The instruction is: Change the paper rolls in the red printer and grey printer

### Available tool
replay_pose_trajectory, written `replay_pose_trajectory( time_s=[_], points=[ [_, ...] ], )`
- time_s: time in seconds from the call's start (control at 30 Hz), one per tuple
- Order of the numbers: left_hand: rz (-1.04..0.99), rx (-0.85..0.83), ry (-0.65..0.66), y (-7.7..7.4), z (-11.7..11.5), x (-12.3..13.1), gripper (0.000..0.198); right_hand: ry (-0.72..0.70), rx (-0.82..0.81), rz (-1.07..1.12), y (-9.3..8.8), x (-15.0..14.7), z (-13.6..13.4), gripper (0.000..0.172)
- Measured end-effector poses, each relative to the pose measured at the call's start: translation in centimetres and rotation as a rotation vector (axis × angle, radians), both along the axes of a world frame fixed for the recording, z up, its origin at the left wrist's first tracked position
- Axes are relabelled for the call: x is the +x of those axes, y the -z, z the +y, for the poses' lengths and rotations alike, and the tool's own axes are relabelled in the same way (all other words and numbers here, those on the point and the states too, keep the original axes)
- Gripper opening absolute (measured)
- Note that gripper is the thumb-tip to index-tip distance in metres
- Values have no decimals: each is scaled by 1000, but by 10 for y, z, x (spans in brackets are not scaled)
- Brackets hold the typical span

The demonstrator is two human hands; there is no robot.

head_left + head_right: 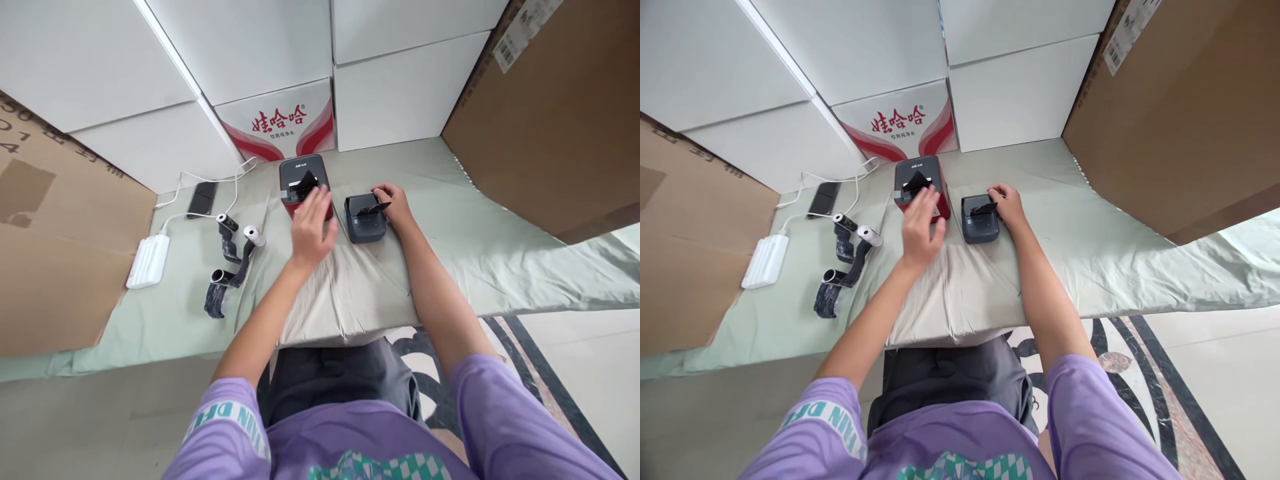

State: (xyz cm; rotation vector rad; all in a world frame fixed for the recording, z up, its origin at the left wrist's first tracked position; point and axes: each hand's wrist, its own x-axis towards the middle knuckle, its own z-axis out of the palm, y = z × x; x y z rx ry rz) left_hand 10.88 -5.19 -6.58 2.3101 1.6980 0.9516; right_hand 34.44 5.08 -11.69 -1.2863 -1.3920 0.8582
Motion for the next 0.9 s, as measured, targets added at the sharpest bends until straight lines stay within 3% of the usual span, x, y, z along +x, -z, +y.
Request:
replay_pose_trajectory(
  time_s=[0.1,0.2,0.33,0.67,0.9],
  points=[
    [-51,-173,162,34,-12,18,66,17,-2,-10,0,-1,-1,36],
    [-38,-291,239,46,-9,25,70,27,2,-13,2,-1,1,34],
    [31,-320,203,43,-3,25,74,10,37,-71,5,-1,2,38],
    [33,-335,124,46,11,26,84,-14,98,-201,3,-5,-8,73],
    [184,-274,164,34,16,27,73,-55,80,-195,3,-4,-10,72]
  ],
)
